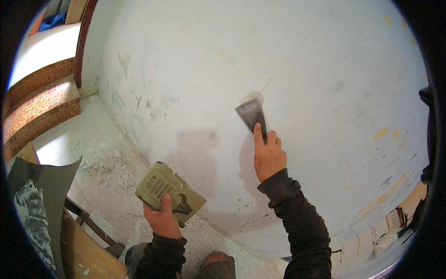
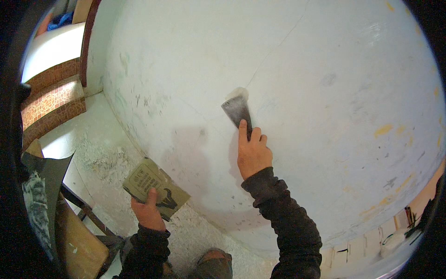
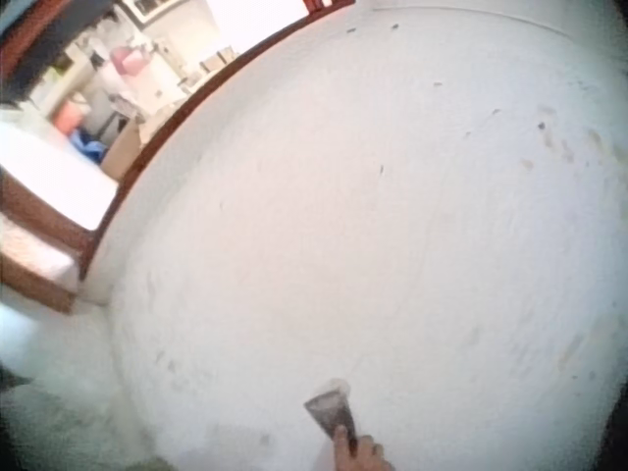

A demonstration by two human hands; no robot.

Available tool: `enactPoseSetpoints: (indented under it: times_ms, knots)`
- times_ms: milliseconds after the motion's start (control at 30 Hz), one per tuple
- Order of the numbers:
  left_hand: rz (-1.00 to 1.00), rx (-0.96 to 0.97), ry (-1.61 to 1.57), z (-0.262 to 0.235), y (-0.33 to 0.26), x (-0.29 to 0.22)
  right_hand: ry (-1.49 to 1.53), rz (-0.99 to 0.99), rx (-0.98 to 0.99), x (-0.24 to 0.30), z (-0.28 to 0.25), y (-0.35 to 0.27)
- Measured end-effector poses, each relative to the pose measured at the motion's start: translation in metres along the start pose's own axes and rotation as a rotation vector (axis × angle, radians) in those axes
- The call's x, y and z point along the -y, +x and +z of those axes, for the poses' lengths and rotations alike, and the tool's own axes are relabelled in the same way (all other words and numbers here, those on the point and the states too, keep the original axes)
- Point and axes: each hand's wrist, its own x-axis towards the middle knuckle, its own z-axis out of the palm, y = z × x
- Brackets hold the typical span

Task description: The person scoops white plaster from a board onto a trowel and applies it to a wall, smoothing the surface. They repeatedly reload the trowel and work on different wall sections, including near a doorway and a red frame.

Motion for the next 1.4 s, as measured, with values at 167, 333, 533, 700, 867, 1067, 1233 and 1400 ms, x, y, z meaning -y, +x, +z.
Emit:
enactPoseSetpoints:
  times_ms: [167,333,533,700,867,1067,1233,1400]
  knots:
    - [0.013,0.016,0.006,-0.003,0.002,-0.002,-0.032,-0.016,0.078,-0.002,0.000,-0.013]
    - [0.006,-0.006,-0.085,-0.004,0.000,-0.001,0.049,-0.006,0.130,0.001,-0.016,-0.026]
    - [-0.014,0.019,-0.067,-0.002,-0.001,0.004,0.243,0.074,0.012,0.016,-0.033,-0.017]
    - [0.021,0.048,-0.016,0.001,-0.009,0.004,0.377,0.259,-0.182,0.046,-0.017,0.016]
    - [0.036,0.049,-0.041,0.002,-0.008,-0.002,0.442,0.413,-0.229,0.057,-0.003,0.027]
    - [0.011,0.053,-0.048,-0.001,-0.006,-0.005,0.562,0.460,-0.244,0.073,0.024,0.020]
    - [0.022,0.067,-0.012,-0.005,-0.005,-0.004,0.566,0.455,-0.208,0.084,0.038,0.000]
    - [0.024,0.044,-0.059,-0.005,-0.005,-0.002,0.662,0.338,-0.283,0.092,0.034,-0.028]
